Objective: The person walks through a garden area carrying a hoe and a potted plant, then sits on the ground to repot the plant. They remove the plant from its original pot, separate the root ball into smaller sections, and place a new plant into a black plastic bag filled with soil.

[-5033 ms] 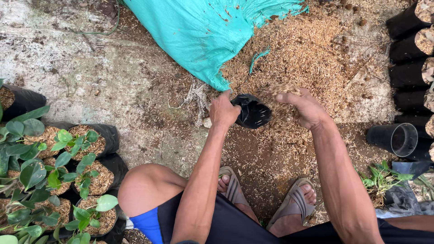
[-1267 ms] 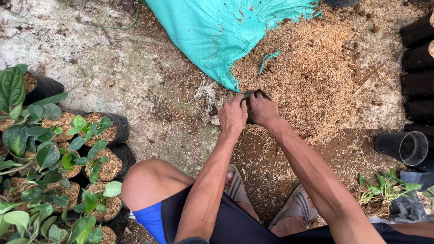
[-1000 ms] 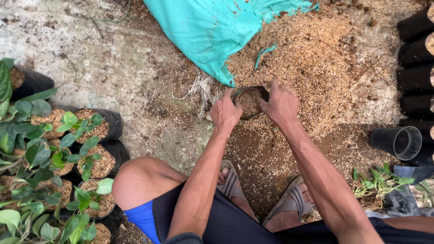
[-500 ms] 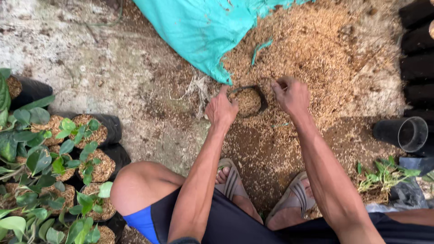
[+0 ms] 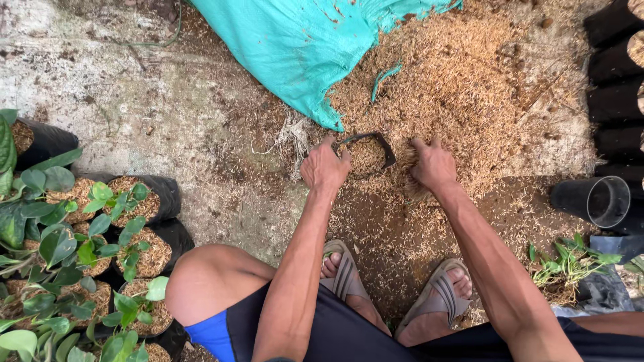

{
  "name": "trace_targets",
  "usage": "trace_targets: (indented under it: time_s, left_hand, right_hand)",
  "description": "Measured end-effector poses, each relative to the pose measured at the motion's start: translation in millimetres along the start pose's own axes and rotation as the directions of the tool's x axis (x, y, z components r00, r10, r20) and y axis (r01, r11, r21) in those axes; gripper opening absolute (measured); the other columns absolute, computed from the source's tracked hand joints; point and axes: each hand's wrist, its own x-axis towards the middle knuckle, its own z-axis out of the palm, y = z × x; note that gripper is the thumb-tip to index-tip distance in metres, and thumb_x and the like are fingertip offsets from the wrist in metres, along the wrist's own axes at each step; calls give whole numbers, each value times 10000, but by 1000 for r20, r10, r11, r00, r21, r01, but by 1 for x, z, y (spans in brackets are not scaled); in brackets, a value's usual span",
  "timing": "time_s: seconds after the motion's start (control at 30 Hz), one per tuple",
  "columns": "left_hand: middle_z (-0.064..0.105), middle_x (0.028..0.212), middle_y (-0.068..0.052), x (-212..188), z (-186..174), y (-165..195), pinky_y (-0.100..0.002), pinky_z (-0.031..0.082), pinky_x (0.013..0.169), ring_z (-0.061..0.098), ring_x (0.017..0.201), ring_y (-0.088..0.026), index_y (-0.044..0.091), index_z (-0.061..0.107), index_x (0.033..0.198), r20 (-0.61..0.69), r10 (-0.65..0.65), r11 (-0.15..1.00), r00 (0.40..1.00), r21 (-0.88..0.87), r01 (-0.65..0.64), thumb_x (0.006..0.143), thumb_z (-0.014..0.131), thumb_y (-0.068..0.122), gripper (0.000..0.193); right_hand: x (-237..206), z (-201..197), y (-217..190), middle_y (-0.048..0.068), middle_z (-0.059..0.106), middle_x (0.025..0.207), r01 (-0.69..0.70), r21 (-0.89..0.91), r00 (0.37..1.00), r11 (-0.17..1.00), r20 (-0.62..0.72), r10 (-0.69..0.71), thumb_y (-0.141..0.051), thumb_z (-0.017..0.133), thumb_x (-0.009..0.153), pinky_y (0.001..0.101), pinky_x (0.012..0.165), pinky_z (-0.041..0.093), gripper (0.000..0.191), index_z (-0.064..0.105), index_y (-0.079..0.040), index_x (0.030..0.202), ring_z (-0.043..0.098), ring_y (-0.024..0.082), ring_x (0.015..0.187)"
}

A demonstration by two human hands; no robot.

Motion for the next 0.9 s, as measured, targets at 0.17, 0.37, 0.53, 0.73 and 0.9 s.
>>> trace_targets:
  time_s: [0.17,0.37,0.53,0.73,0.9]
  left_hand:
    - [705,791,-49,4,11,-10,-299,374,384,509,453,-112,120,743,1179,-103,97,994,990,-31,-101,913,698,255,302]
    - [717,850,-62,9,21,-17,-314,386,386,492,465,-131,138,766,1123,-137,147,988,980,-35,-154,975,657,236,207]
    - [752,906,-78,9,15,-10,-337,496,489,617,560,-162,126,772,1097,-129,158,981,979,-96,-171,968,656,214,195]
    - [751,923,-124,1,2,-2,-408,567,637,702,696,-258,98,786,1064,-136,139,981,981,-120,-155,946,672,188,187]
    - [752,963,-111,3,1,4,-414,563,660,707,722,-254,106,771,1075,-117,146,979,982,-123,-160,956,677,220,190]
  right_hand:
    - [12,-24,28,202,570,1415,-123,628,992,768,64,107,-130,884,822,435,881,512,674,567,-97,1416,603,272,1150]
    - [-18,-100,-41,160,743,1058,-109,691,967,715,242,-87,-155,830,820,423,745,576,441,727,-105,1246,695,228,871]
    - [-21,-87,-118,88,701,922,85,465,946,881,240,-217,-89,755,829,409,674,649,371,704,-86,1196,739,238,766]
    - [-22,-28,-128,205,669,1128,550,103,822,828,-239,-517,-32,755,781,452,792,595,409,707,-23,1188,705,370,906]
    - [-20,-24,-119,188,647,1121,548,-118,832,828,-24,-554,-91,761,803,452,777,605,297,719,-13,1087,697,354,942]
